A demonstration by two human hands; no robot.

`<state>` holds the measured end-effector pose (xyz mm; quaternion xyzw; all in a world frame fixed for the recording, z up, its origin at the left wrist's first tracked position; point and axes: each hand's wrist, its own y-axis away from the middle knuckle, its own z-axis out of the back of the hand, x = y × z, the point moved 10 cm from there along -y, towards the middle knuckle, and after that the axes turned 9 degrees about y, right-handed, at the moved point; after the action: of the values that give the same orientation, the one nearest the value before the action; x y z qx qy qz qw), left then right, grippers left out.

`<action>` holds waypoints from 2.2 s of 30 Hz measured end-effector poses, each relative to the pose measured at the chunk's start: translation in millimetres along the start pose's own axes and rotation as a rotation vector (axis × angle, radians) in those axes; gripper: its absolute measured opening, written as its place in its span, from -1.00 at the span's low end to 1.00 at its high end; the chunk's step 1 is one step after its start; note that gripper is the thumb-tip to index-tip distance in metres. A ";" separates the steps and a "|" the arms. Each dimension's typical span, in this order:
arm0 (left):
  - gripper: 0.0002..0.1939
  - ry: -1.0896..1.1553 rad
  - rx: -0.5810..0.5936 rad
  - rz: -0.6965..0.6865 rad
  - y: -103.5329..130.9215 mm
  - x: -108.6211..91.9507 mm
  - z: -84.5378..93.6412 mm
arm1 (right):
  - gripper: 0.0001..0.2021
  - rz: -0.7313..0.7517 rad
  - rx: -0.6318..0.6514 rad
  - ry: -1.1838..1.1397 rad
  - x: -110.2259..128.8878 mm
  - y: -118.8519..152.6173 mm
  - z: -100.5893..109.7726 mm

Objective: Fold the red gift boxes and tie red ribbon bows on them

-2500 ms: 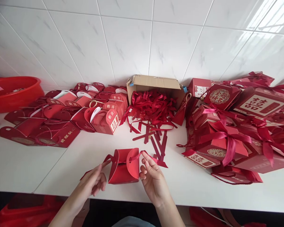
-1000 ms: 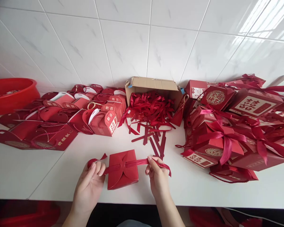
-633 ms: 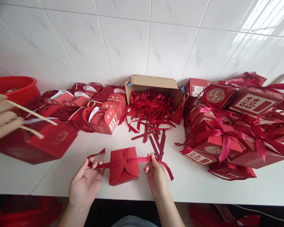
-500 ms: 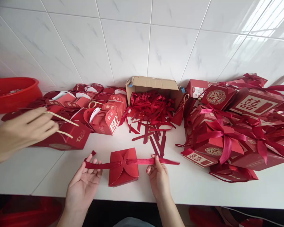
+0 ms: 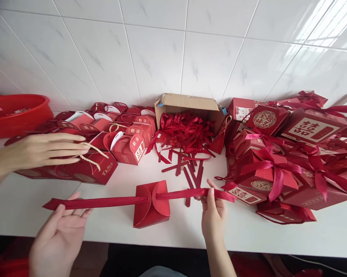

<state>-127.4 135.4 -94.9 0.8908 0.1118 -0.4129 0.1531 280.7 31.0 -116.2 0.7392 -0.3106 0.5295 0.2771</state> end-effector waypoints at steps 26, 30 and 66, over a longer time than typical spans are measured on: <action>-0.85 -0.254 0.743 -0.429 68.5 -74.6 -217.1 | -0.78 0.694 0.646 0.217 199.0 32.6 -171.0; -0.78 -0.289 0.748 -0.451 74.1 -75.4 -220.3 | -0.76 0.723 0.681 0.217 204.1 38.2 -175.4; -0.89 -0.605 0.993 -0.445 80.3 -50.0 -238.1 | -0.78 0.592 1.017 0.260 157.7 48.0 -213.8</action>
<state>34.1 144.2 103.7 0.6546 0.0410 -0.6719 -0.3440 152.9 131.5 99.3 0.5904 -0.1745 0.7522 -0.2348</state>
